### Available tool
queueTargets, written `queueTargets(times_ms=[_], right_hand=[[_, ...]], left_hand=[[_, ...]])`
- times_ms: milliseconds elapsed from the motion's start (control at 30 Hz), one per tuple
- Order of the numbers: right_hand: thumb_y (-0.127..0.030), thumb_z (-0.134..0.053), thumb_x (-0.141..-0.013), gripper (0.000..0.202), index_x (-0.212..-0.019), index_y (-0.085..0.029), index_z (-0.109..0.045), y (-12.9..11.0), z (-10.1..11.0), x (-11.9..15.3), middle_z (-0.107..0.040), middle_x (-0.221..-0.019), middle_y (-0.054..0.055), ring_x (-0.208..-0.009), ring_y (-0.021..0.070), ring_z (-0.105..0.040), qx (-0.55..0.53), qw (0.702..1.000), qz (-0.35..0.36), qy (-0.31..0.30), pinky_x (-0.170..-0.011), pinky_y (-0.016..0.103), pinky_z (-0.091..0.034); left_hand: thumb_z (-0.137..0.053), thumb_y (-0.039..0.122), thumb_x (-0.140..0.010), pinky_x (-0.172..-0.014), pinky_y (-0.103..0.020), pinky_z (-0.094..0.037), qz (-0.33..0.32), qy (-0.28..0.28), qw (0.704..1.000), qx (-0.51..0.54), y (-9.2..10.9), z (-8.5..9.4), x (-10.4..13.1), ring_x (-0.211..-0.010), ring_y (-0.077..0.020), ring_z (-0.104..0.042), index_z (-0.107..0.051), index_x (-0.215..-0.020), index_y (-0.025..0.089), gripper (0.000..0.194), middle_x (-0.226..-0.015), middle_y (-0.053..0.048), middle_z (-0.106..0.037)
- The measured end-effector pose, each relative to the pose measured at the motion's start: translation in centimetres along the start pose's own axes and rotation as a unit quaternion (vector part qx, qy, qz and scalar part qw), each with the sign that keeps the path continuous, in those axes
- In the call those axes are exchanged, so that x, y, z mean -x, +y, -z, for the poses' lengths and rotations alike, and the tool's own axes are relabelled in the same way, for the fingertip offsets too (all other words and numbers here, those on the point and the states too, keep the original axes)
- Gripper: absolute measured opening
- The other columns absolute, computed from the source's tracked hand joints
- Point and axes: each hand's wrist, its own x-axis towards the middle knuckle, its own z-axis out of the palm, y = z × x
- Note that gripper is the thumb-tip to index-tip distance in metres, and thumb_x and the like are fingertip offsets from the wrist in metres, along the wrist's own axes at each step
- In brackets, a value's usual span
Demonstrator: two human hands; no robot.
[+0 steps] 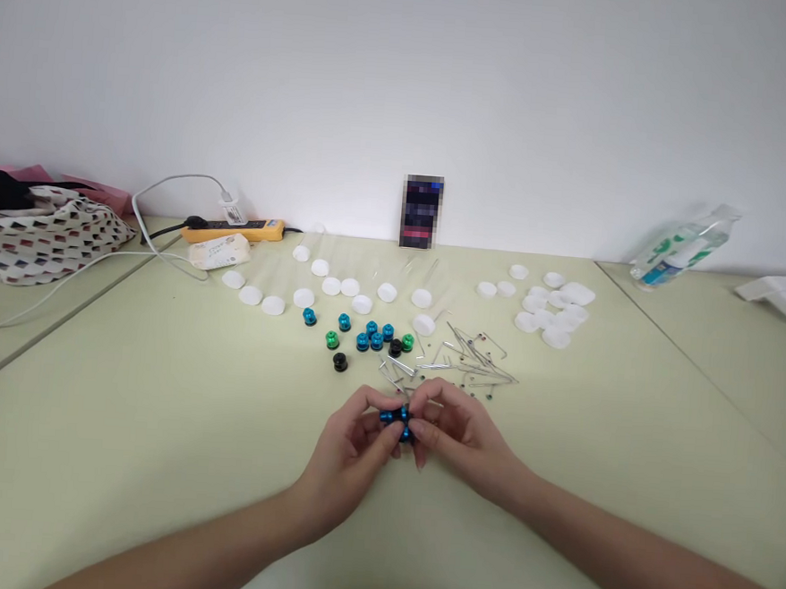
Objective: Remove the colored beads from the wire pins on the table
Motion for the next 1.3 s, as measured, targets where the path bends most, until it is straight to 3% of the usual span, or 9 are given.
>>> queueTargets(times_ms=[200, 500, 700, 933, 1100, 1300], right_hand=[[-0.035, -0.05, -0.086, 0.02, -0.095, -0.017, -0.047, 0.12, 0.17, -0.15, -0.059, -0.081, 0.004, -0.068, 0.0132, -0.06, 0.027, 0.999, -0.018, 0.001, -0.053, 0.025, -0.05], [-0.032, -0.061, -0.079, 0.028, -0.1, -0.019, -0.048, -0.22, 0.56, -0.01, -0.057, -0.094, 0.006, -0.078, 0.015, -0.06, 0.04, 0.999, -0.013, 0.025, -0.055, 0.025, -0.052], [-0.035, -0.05, -0.087, 0.025, -0.101, -0.015, -0.051, -0.42, 0.44, -0.18, -0.062, -0.072, 0.004, -0.064, 0.0142, -0.062, 0.04, 0.997, -0.057, -0.017, -0.057, 0.03, -0.054], [-0.029, -0.061, -0.079, 0.035, -0.109, -0.02, -0.046, -0.6, 0.3, -0.16, -0.055, -0.095, 0.005, -0.081, 0.0168, -0.062, -0.004, 0.999, -0.035, -0.01, -0.063, 0.029, -0.053], [-0.023, -0.063, -0.078, 0.034, -0.107, -0.02, -0.045, -0.16, 0.56, -0.08, -0.057, -0.092, 0.005, -0.08, 0.0154, -0.062, -0.003, 1.0, -0.018, -0.002, -0.078, 0.037, -0.05], [-0.027, -0.065, -0.077, 0.035, -0.106, -0.019, -0.048, -0.35, 0.4, -0.19, -0.06, -0.093, 0.006, -0.079, 0.0157, -0.062, -0.001, 0.999, -0.034, 0.002, -0.075, 0.035, -0.051]], left_hand=[[-0.053, 0.023, -0.084, -0.063, -0.024, -0.044, -0.003, -0.016, 1.0, 0.001, -0.14, 0.11, 0.14, -0.071, -0.0112, -0.056, -0.049, -0.094, 0.019, 0.012, -0.079, -0.002, -0.058], [-0.054, 0.026, -0.083, -0.056, -0.022, -0.041, 0.009, -0.004, 1.0, -0.008, -0.16, 0.37, 0.07, -0.062, -0.0084, -0.052, -0.05, -0.094, 0.018, 0.014, -0.08, -0.002, -0.058], [-0.054, 0.026, -0.083, -0.059, -0.024, -0.043, 0.009, -0.001, 1.0, 0.008, -0.02, 0.24, 0.08, -0.066, -0.0113, -0.057, -0.05, -0.096, 0.018, 0.015, -0.078, -0.003, -0.061], [-0.058, 0.028, -0.081, -0.059, -0.024, -0.043, 0.019, 0.02, 0.999, 0.031, 0.05, 0.26, 0.01, -0.065, -0.0113, -0.056, -0.048, -0.094, 0.019, 0.018, -0.076, -0.001, -0.059], [-0.056, 0.026, -0.082, -0.061, -0.025, -0.044, 0.013, 0.014, 1.0, 0.02, 0.25, 0.37, -0.06, -0.066, -0.0104, -0.056, -0.049, -0.093, 0.019, 0.015, -0.084, -0.002, -0.058], [-0.055, 0.026, -0.082, -0.06, -0.025, -0.043, 0.01, 0.003, 1.0, 0.021, 0.1, 0.39, -0.03, -0.066, -0.0109, -0.056, -0.048, -0.093, 0.019, 0.014, -0.083, -0.003, -0.059]])
